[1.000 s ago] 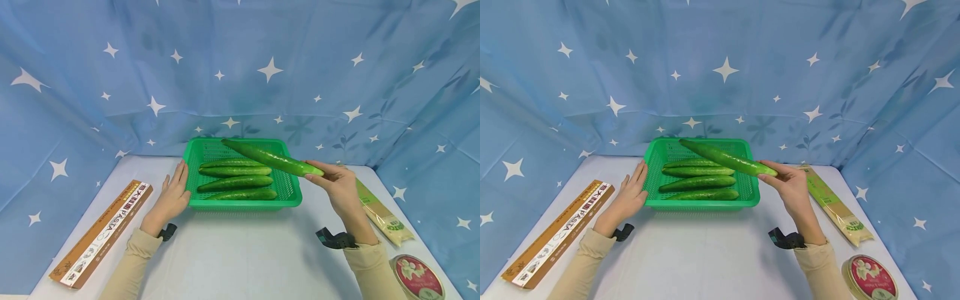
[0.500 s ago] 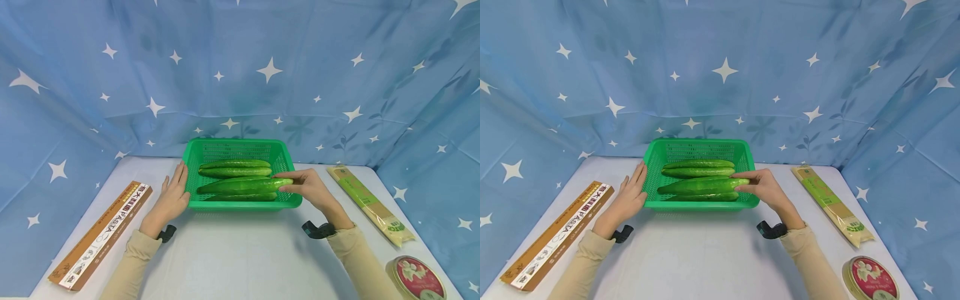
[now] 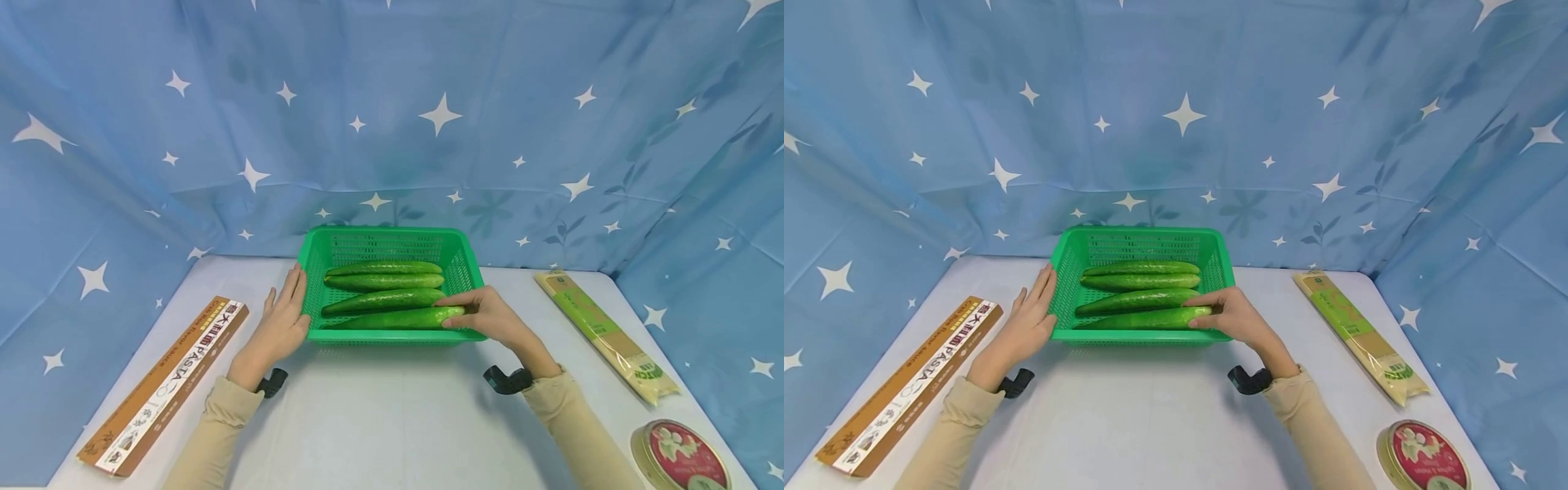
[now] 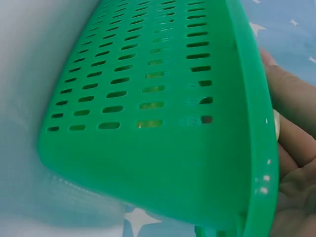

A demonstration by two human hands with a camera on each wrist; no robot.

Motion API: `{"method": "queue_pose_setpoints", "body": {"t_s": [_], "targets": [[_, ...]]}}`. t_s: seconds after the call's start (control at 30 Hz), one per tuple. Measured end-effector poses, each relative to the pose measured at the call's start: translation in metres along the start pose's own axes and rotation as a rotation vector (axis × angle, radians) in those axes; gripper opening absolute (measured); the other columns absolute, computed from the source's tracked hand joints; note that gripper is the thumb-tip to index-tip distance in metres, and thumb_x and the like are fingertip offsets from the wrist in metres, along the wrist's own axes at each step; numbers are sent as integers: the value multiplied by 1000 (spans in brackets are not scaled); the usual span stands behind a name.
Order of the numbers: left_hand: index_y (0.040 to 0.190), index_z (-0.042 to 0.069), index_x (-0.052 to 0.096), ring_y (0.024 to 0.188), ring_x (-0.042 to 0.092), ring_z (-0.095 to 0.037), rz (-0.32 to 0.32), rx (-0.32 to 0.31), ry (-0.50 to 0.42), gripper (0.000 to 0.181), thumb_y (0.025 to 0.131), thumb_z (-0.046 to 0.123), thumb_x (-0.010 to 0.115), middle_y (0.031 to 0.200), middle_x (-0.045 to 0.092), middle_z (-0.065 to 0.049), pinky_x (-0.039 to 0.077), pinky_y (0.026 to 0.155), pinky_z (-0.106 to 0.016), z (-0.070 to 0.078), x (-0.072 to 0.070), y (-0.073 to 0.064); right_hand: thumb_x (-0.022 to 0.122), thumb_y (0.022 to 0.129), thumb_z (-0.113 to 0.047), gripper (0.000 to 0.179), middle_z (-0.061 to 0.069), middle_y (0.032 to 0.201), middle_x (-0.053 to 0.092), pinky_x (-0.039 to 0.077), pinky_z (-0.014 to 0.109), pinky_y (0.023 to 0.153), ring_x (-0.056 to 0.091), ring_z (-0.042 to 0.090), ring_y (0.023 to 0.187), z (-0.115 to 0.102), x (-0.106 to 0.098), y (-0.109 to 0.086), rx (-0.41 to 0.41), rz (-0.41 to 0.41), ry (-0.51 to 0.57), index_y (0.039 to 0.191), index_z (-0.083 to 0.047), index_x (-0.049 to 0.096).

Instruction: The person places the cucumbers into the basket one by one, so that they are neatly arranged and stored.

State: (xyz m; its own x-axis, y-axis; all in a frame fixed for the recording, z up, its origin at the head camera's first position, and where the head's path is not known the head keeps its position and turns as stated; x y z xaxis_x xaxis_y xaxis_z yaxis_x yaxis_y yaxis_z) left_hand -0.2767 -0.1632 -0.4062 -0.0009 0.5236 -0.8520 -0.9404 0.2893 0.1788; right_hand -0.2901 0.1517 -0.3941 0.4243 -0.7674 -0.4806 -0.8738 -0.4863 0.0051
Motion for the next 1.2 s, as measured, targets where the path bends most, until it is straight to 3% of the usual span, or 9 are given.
{"method": "queue_pose_setpoints", "body": {"t_s": [0.2,0.33,0.43,0.5,0.6,0.7,0.93,1.2], "targets": [[157,-4,4,151,-6,-32,-1,-4,-4,71,96,7,39,165,-5,-17,-1,116,-62,0,0,0,78,84,-7,35,8,93,75,37,25,49,38,9,46,-10,7,3,-38,-17,-133,119,-3,73],[157,-4,4,151,-7,-31,-1,-6,-7,71,96,7,38,165,-5,-17,-1,116,-63,-1,0,0,78,82,-1,35,8,92,76,38,26,48,40,10,43,-8,9,6,-12,-5,-186,116,-4,75],[157,-4,4,151,-7,-31,-1,-8,-10,71,96,7,39,165,-5,-17,-1,116,-62,-1,0,0,77,80,3,35,13,101,75,40,28,50,41,12,45,-5,12,10,18,8,-230,114,-5,76],[157,-4,4,151,-7,-31,-2,-8,-13,72,96,7,39,165,-5,-17,-1,116,-62,-1,0,0,77,79,6,35,14,106,73,43,30,53,50,13,54,-3,14,12,34,12,-267,112,-6,76],[157,-4,4,151,-7,-31,-4,-7,-13,72,96,6,39,165,-5,-17,-2,116,-62,0,1,0,76,79,8,34,13,110,73,54,34,66,67,24,81,-3,16,16,39,0,-322,110,-5,77],[157,-4,4,151,-7,-31,-3,-6,-12,71,96,6,39,165,-5,-17,-1,116,-63,0,1,0,75,79,9,32,12,108,73,58,40,79,67,31,102,-4,18,19,37,-13,-361,108,-4,77],[157,-4,5,151,-6,-32,-9,-11,-12,71,96,6,39,165,-6,-17,-1,116,-63,0,1,-1,75,78,11,21,11,95,74,58,35,73,70,27,88,0,24,25,52,-37,-386,95,-1,78],[157,-4,5,151,-5,-32,-1,-9,-7,72,96,6,40,165,-5,-17,0,116,-64,0,1,0,74,78,13,22,13,94,74,59,33,71,71,27,85,3,27,27,54,-25,-322,96,3,77]]}}
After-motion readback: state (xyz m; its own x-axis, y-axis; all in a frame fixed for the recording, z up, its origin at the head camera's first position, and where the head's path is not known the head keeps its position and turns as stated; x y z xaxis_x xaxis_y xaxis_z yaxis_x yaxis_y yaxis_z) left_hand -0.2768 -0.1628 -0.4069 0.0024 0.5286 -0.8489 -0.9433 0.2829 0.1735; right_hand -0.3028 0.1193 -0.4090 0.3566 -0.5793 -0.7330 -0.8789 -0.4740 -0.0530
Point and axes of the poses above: each hand's wrist, its own y-axis towards the middle knuckle, its own x-axis out of the palm, z = x × y, the point moved 10 cm from there along y, towards the middle knuckle
